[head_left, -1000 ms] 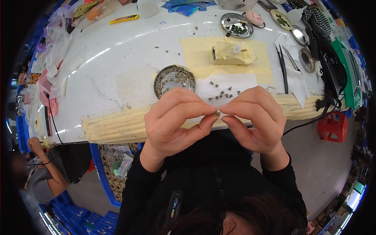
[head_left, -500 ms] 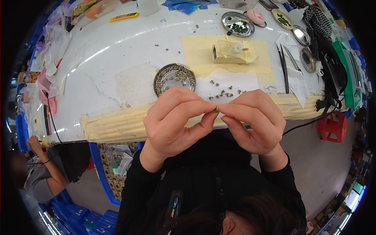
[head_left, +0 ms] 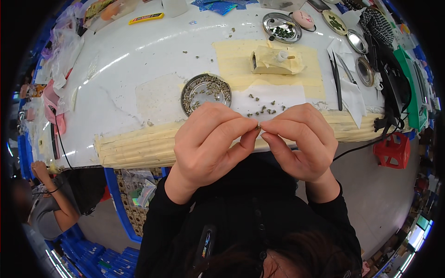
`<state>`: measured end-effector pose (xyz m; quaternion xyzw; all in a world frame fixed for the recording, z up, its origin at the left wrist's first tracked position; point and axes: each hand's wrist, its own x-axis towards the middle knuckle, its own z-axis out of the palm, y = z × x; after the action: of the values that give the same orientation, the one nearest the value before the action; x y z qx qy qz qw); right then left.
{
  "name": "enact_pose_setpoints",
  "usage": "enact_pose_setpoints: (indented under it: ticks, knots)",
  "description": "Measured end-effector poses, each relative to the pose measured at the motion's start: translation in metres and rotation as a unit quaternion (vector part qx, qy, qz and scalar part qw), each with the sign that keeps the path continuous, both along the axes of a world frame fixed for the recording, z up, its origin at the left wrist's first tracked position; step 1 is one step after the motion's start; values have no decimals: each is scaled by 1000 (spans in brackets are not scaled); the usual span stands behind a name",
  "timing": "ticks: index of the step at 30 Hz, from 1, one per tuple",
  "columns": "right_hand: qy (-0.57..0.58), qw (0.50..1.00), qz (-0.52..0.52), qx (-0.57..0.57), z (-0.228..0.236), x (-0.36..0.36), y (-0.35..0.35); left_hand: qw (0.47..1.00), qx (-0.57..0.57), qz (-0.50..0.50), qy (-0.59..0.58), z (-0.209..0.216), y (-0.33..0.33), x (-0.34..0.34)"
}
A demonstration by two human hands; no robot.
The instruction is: Assembling small mechanical components using tweezers on a workbench.
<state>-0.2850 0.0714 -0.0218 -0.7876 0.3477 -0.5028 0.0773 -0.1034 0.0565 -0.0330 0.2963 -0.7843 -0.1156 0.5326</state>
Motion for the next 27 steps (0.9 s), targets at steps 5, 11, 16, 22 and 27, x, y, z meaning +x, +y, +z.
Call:
enact_pose_setpoints:
  ticks: [5, 11, 16, 22, 27]
  knots:
    - [0, 1000, -3, -1, -4, 0, -1, 1000, -9, 5, -18, -1, 1, -1]
    - [-11, 997, 11, 81, -3, -1, 2, 1000, 3, -5, -20, -2, 3, 0]
    - [-135, 959, 74, 238, -9, -6, 3, 999, 44, -15, 4, 0, 4, -1]
    - [-345, 803, 189, 449, -8, -15, 5, 996, 80, -16, 23, 1, 7, 4]
    - [-328, 820, 185, 431, -8, -16, 5, 996, 74, -3, 39, 0, 7, 3]
